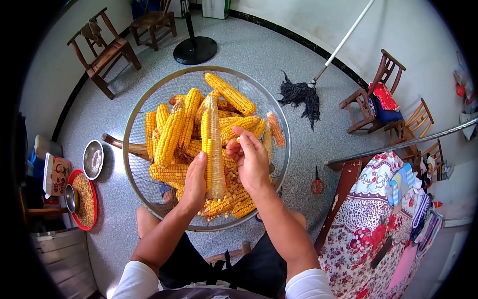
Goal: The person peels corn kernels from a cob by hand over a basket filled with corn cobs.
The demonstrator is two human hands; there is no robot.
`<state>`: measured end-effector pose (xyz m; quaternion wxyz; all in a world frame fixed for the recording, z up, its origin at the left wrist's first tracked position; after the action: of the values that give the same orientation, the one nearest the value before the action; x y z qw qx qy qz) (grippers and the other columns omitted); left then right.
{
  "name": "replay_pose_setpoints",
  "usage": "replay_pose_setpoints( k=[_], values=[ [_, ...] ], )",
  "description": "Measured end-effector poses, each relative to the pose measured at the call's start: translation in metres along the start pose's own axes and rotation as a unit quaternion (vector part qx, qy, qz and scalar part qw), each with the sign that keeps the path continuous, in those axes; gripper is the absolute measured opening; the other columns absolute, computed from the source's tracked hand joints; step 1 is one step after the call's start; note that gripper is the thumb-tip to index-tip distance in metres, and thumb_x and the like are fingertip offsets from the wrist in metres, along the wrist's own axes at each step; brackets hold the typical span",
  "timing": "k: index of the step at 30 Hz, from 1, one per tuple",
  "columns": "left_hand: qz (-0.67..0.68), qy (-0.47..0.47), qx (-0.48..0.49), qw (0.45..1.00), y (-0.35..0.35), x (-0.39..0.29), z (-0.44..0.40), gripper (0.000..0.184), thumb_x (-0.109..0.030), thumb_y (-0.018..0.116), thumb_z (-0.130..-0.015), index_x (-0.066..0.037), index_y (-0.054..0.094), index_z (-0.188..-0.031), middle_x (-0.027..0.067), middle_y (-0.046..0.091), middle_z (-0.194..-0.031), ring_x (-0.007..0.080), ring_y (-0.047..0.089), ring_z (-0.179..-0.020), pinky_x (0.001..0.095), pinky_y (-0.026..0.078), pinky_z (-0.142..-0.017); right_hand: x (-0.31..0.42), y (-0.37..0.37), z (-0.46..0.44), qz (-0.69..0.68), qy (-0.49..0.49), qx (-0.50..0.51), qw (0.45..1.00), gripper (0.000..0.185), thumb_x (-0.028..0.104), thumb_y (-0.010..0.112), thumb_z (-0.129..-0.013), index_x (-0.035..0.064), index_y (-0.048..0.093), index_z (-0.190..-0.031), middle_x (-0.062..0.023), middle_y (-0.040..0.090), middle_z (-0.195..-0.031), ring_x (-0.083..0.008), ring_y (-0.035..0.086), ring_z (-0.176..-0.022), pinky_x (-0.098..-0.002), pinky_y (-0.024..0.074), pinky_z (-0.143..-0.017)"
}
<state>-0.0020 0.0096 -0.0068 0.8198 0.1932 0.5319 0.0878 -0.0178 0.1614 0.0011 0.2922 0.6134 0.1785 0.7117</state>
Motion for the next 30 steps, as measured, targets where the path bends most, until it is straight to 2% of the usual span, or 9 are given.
replay_pose_setpoints(
  k=[5, 7, 14, 16, 20, 23, 26, 28, 30],
  values=[
    [0.028, 0.001, 0.002, 1.000, 0.002, -0.001, 0.000, 0.044, -0.040, 0.038, -0.108, 0.000, 0.051, -0.119, 0.0111, 0.062, -0.085, 0.0161, 0.063, -0.067, 0.0296, 0.056, -0.059, 0.008, 0.010, 0.002, 0.010, -0.004, 0.007, 1.000, 0.038, 0.007, 0.045, -0.102, 0.0011, 0.048, -0.139, -0.0148, 0.063, -0.120, -0.0215, 0.066, -0.100, -0.0352, 0.0551, -0.091],
    [0.018, -0.003, 0.016, 1.000, 0.002, -0.003, 0.000, 0.050, -0.045, 0.032, -0.108, -0.001, 0.053, -0.116, 0.0133, 0.064, -0.085, 0.0197, 0.065, -0.066, 0.0323, 0.056, -0.060, 0.010, 0.008, 0.001, 0.025, -0.033, 0.042, 0.998, 0.046, 0.000, 0.041, -0.098, 0.0008, 0.042, -0.144, -0.0181, 0.052, -0.138, -0.0264, 0.063, -0.114, -0.0389, 0.0537, -0.098],
    [-0.030, 0.052, 0.017, 0.998, -0.004, 0.001, -0.001, 0.040, -0.039, 0.035, -0.109, -0.003, 0.052, -0.114, 0.0085, 0.062, -0.087, 0.0139, 0.061, -0.068, 0.0278, 0.053, -0.062, 0.003, 0.002, 0.000, 0.117, -0.079, 0.057, 0.988, 0.056, -0.006, 0.042, -0.093, -0.0003, 0.038, -0.149, -0.0172, 0.044, -0.148, -0.0243, 0.055, -0.127, -0.0344, 0.0470, -0.105],
    [-0.030, 0.064, -0.037, 0.997, 0.000, -0.002, -0.001, 0.048, -0.044, 0.030, -0.108, -0.002, 0.052, -0.117, 0.0107, 0.064, -0.088, 0.0172, 0.065, -0.067, 0.0311, 0.057, -0.063, 0.009, 0.007, -0.003, 0.170, -0.083, 0.037, 0.981, 0.056, -0.006, 0.046, -0.094, -0.0009, 0.038, -0.149, -0.0173, 0.041, -0.151, -0.0212, 0.054, -0.127, -0.0317, 0.0444, -0.107],
    [-0.024, 0.115, -0.054, 0.992, -0.013, 0.006, -0.014, 0.048, -0.043, 0.031, -0.108, -0.001, 0.051, -0.123, 0.0101, 0.063, -0.092, 0.0164, 0.066, -0.070, 0.0314, 0.057, -0.063, 0.014, 0.013, -0.001, 0.176, -0.040, 0.020, 0.983, 0.045, 0.008, 0.055, -0.100, -0.0011, 0.045, -0.143, -0.0123, 0.065, -0.121, -0.0173, 0.062, -0.112, -0.0299, 0.0489, -0.098],
    [-0.068, 0.138, -0.027, 0.988, -0.010, -0.003, -0.009, 0.047, -0.040, 0.034, -0.109, 0.000, 0.049, -0.129, 0.0099, 0.062, -0.094, 0.0164, 0.067, -0.073, 0.0315, 0.058, -0.063, 0.009, 0.011, -0.003, 0.193, -0.025, 0.009, 0.981, 0.041, 0.013, 0.058, -0.101, -0.0019, 0.049, -0.138, -0.0045, 0.070, -0.101, -0.0130, 0.066, -0.095, -0.0267, 0.0523, -0.087],
    [-0.068, 0.093, -0.028, 0.993, -0.001, -0.009, 0.000, 0.045, -0.037, 0.037, -0.108, 0.000, 0.049, -0.130, 0.0093, 0.063, -0.093, 0.0170, 0.067, -0.073, 0.0308, 0.058, -0.064, 0.001, 0.015, -0.005, 0.203, -0.057, -0.003, 0.978, 0.040, 0.019, 0.058, -0.102, -0.0028, 0.052, -0.134, -0.0064, 0.068, -0.104, -0.0111, 0.063, -0.098, -0.0266, 0.0502, -0.087],
    [-0.011, 0.035, 0.004, 0.999, 0.005, -0.013, 0.006, 0.045, -0.035, 0.042, -0.108, 0.001, 0.051, -0.133, 0.0077, 0.062, -0.104, 0.0121, 0.062, -0.087, 0.0276, 0.053, -0.075, -0.003, 0.023, -0.006, 0.197, -0.065, 0.014, 0.978, 0.045, 0.027, 0.055, -0.104, -0.0045, 0.051, -0.135, -0.0082, 0.067, -0.109, -0.0118, 0.061, -0.103, -0.0279, 0.0480, -0.092],
    [-0.002, 0.056, 0.020, 0.998, 0.005, -0.007, 0.004, 0.045, -0.035, 0.042, -0.108, 0.002, 0.051, -0.133, 0.0071, 0.062, -0.102, 0.0116, 0.062, -0.085, 0.0266, 0.053, -0.073, -0.005, 0.031, -0.003, 0.139, -0.059, 0.044, 0.988, 0.050, 0.032, 0.050, -0.105, -0.0062, 0.049, -0.137, -0.0087, 0.065, -0.112, -0.0125, 0.059, -0.105, -0.0293, 0.0461, -0.094]
  ],
)
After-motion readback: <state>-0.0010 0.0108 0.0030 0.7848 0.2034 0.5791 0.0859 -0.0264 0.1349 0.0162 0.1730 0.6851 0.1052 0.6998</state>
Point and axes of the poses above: each hand's wrist, its own z-axis away from the middle knuckle, its own y-axis out of the palm, x = y × z, the point moved 1 cm from there along -z, towards the middle knuckle
